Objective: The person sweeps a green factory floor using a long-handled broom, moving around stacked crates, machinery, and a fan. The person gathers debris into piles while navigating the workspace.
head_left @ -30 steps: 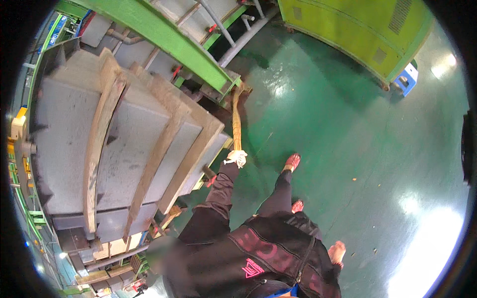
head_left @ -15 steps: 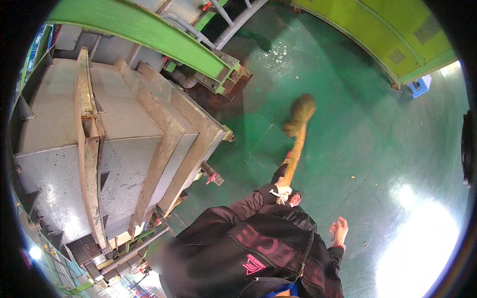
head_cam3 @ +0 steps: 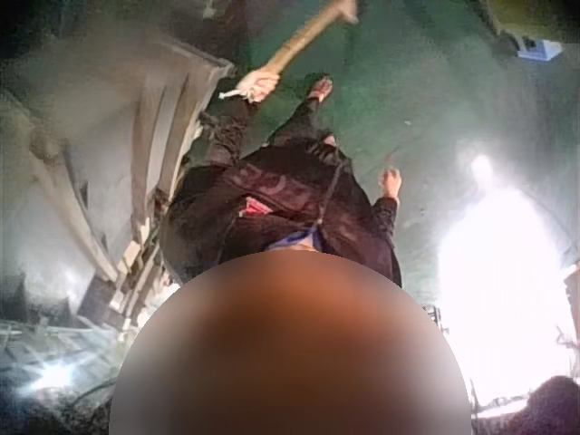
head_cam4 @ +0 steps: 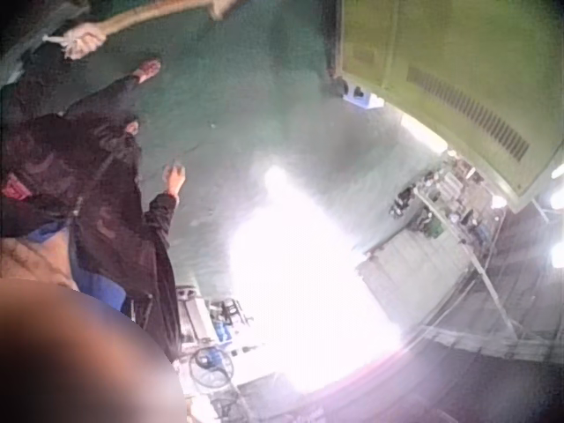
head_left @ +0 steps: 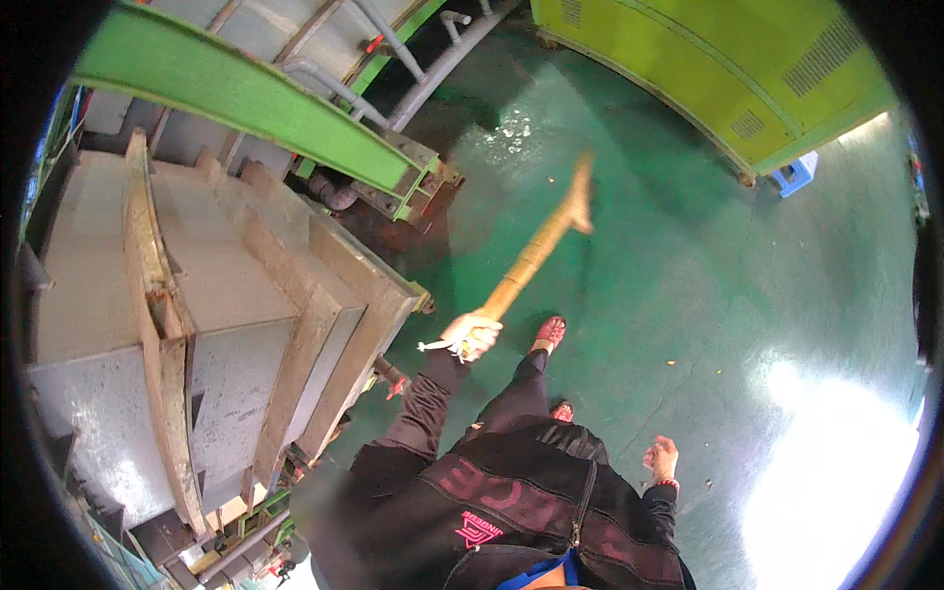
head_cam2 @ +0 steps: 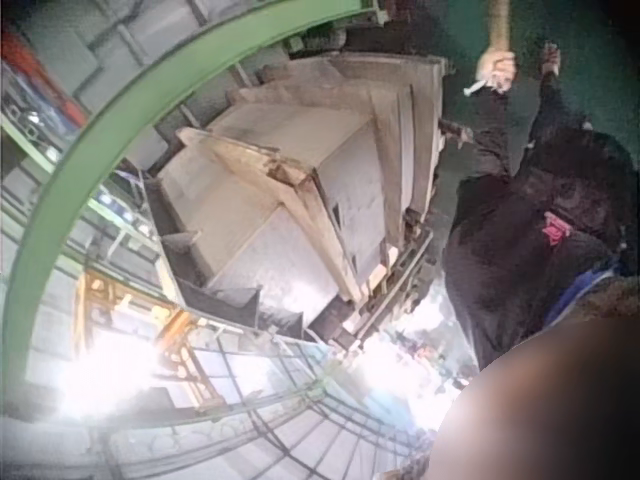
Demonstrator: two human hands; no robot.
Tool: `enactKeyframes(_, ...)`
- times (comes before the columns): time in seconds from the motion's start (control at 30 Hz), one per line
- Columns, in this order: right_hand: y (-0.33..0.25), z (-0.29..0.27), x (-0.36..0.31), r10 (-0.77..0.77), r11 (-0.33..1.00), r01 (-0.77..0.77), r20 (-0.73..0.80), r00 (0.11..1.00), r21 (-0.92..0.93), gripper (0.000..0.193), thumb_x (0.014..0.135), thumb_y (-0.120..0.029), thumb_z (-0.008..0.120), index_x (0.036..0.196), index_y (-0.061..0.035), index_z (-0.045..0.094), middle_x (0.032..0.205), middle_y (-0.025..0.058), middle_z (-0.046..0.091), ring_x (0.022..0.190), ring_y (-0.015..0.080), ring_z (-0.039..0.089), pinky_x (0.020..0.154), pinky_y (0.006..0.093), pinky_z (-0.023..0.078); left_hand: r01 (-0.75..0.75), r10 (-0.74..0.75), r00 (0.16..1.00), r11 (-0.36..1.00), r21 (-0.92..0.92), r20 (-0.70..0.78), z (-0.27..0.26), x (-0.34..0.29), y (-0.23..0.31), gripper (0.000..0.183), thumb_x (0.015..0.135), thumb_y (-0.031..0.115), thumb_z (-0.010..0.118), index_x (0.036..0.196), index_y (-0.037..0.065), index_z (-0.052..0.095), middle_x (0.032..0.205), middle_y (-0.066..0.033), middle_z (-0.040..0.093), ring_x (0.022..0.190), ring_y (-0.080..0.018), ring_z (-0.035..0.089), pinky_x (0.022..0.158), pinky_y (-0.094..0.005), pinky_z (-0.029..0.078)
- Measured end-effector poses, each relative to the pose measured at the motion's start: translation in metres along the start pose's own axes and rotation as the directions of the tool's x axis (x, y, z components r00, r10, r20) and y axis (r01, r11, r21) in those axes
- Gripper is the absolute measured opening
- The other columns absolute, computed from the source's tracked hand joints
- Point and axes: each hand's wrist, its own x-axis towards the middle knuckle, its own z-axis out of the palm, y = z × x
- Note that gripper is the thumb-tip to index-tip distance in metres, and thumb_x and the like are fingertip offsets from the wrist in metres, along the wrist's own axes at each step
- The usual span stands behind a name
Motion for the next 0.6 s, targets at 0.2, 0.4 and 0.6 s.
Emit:
enactKeyframes(0.2, 0.041, -0.006, -0.023, 0.13, 0.989, -0.13, 0.007, 0.991, 0.07, 0.022, 0.075, -0.002, 0.041, 0.095, -0.0086, 0.047, 0.059, 0.0068, 0.051, 0.043, 0.0148, 0.049, 0.036, 0.0283, 0.043, -0.216, 0.392, 0.85, 0.869, 0.445, -0.352, -0.032, 0.054, 0.09, 0.023, 0.065, -0.004, 0.051, 0.057, 0.01, 0.035, 0.044, 0.0019, 0.032, 0.03, -0.0071, 0.029, 0.026, -0.0227, 0.021)
enactKeyframes(0.4, 0.027, 0.019, -0.04, 0.099, 0.988, -0.103, 0.038, 0.994, 0.117, 0.021, 0.076, -0.002, 0.042, 0.095, -0.0082, 0.048, 0.06, 0.0055, 0.052, 0.045, 0.0133, 0.049, 0.039, 0.0278, 0.044, 0.019, -0.036, 0.97, 0.997, -0.074, -0.242, -0.089, 0.16, 0.094, 0.02, 0.073, 0.017, 0.044, 0.056, 0.007, 0.039, 0.047, -0.0004, 0.034, 0.035, -0.0117, 0.029, 0.032, -0.0262, 0.024)
enactKeyframes(0.6, -0.009, 0.033, -0.038, 0.013, 0.998, -0.015, 0.025, 1.0, 0.063, 0.026, 0.074, -0.004, 0.042, 0.099, -0.0052, 0.047, 0.061, 0.0055, 0.052, 0.047, 0.0132, 0.05, 0.042, 0.0267, 0.045, 0.067, 0.221, 0.953, 0.514, 0.855, -0.207, -0.032, 0.228, -0.048, 0.019, 0.065, 0.007, 0.056, 0.079, 0.003, 0.043, 0.052, -0.0076, 0.044, 0.041, -0.0194, 0.048, 0.035, -0.0369, 0.04)
